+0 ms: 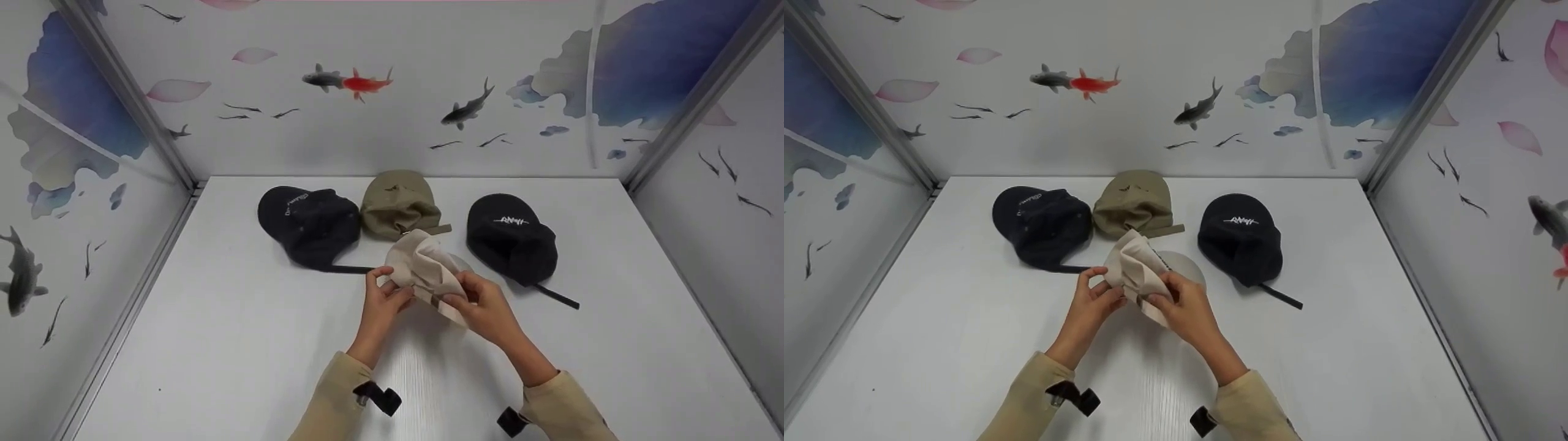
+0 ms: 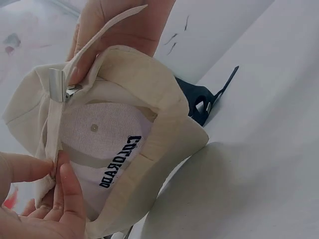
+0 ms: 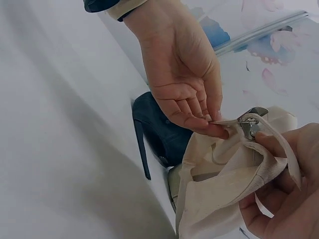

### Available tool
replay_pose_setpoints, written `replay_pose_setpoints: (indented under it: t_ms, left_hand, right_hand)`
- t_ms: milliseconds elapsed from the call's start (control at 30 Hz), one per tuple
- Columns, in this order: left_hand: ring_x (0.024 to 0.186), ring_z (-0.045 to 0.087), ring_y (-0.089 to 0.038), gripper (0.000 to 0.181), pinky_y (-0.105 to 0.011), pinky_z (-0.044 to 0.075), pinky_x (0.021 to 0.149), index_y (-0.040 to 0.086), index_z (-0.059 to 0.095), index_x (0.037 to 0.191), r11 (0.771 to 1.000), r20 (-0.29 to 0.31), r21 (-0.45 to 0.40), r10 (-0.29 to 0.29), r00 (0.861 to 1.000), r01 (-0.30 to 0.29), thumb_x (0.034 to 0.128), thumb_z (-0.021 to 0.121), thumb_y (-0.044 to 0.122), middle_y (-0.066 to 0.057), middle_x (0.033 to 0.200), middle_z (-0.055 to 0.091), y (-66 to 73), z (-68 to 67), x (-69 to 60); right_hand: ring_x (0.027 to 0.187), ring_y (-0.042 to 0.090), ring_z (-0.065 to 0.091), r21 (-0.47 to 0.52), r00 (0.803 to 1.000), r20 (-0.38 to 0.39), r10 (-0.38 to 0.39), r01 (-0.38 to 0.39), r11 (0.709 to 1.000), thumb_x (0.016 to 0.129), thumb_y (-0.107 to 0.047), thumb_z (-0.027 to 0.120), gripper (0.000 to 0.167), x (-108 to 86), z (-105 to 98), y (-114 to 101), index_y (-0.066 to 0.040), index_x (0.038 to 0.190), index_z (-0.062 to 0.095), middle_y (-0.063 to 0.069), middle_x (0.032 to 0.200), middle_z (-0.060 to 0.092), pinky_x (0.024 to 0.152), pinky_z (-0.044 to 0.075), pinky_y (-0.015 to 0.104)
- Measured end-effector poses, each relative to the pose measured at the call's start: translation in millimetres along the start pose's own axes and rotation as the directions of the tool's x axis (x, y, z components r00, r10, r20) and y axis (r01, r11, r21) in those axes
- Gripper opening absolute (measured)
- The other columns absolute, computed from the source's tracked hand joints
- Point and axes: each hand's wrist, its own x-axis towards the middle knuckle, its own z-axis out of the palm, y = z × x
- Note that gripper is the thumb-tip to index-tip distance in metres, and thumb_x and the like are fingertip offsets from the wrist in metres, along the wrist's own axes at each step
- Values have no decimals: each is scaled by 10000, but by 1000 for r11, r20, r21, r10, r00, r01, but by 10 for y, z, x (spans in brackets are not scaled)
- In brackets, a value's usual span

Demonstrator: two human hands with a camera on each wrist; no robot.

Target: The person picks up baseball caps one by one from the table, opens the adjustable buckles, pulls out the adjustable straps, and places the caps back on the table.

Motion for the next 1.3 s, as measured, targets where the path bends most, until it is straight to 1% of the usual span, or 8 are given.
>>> replay_pose_setpoints:
  t_ms: [133, 267, 400, 567, 733, 967, 1133, 1300]
  left_hand:
    - [841, 683, -69, 618, -288, 585, 839, 90, 172, 1393, 996, 31, -7, -88, 996, 88, 965, 617, 89, -226, 1235, 666, 2, 38, -56]
    - [810, 704, -72, 701, -268, 586, 800, 120, 105, 1433, 992, 74, -2, -125, 989, 126, 964, 626, 109, -117, 1047, 740, 20, 87, -96]
    - [780, 697, -67, 713, -252, 586, 781, 108, 110, 1459, 994, 84, -30, -101, 991, 104, 966, 623, 77, -33, 892, 734, 32, 128, -118]
    - [751, 669, -56, 700, -246, 583, 778, 105, 163, 1475, 996, 64, -30, -82, 995, 84, 961, 636, 74, 22, 829, 692, 23, 151, -132]
    - [778, 681, -73, 684, -260, 582, 782, 114, 196, 1476, 998, 38, 1, -65, 997, 65, 962, 645, 93, 21, 845, 700, 7, 148, -132]
    - [825, 707, -82, 660, -281, 582, 809, 115, 177, 1466, 998, 10, 36, -53, 999, 52, 980, 624, 113, -25, 943, 736, -32, 95, -97]
    - [815, 707, -71, 631, -279, 581, 783, 94, 165, 1432, 999, 1, 25, -21, 1000, 21, 985, 610, 95, -95, 1033, 739, -52, 33, -61]
    - [767, 684, -51, 616, -262, 587, 761, 77, 159, 1424, 1000, -33, -17, -1, 999, 1, 982, 586, 38, -86, 1008, 709, -59, -30, -20]
  right_hand:
    - [746, 30, 605, 9, 1000, -21, 0, 0, 1000, 877, -39, 736, 128, 9, 15, -2, 28, 948, 654, 166, 914, 709, 679, 516, 176]
    - [745, 33, 602, 35, 999, -36, 13, -12, 999, 873, -27, 735, 141, 16, 23, 1, 42, 971, 661, 177, 914, 703, 678, 514, 176]
    - [730, 40, 592, 46, 999, -41, 20, -18, 999, 871, -16, 732, 139, 19, 32, 5, 50, 969, 657, 175, 898, 691, 665, 508, 177]
    - [728, 45, 591, 50, 999, -42, 31, -29, 998, 866, -6, 733, 137, 13, 38, 9, 51, 965, 657, 171, 896, 690, 668, 507, 179]
    - [729, 48, 598, 49, 999, -39, 27, -25, 998, 862, -8, 738, 142, -2, 30, 4, 55, 959, 655, 176, 897, 689, 669, 512, 182]
    - [722, 40, 593, 36, 999, -33, 8, -6, 999, 867, -26, 739, 137, -18, 44, 20, 48, 942, 650, 161, 883, 689, 660, 511, 181]
    - [739, 36, 604, 36, 1000, -21, 16, -15, 999, 878, -31, 730, 145, -29, 37, 12, 51, 964, 647, 163, 915, 698, 669, 514, 178]
    - [757, 27, 595, 49, 1000, 1, 11, -11, 999, 885, -30, 720, 160, -36, 15, -4, 65, 985, 638, 191, 945, 696, 682, 510, 175]
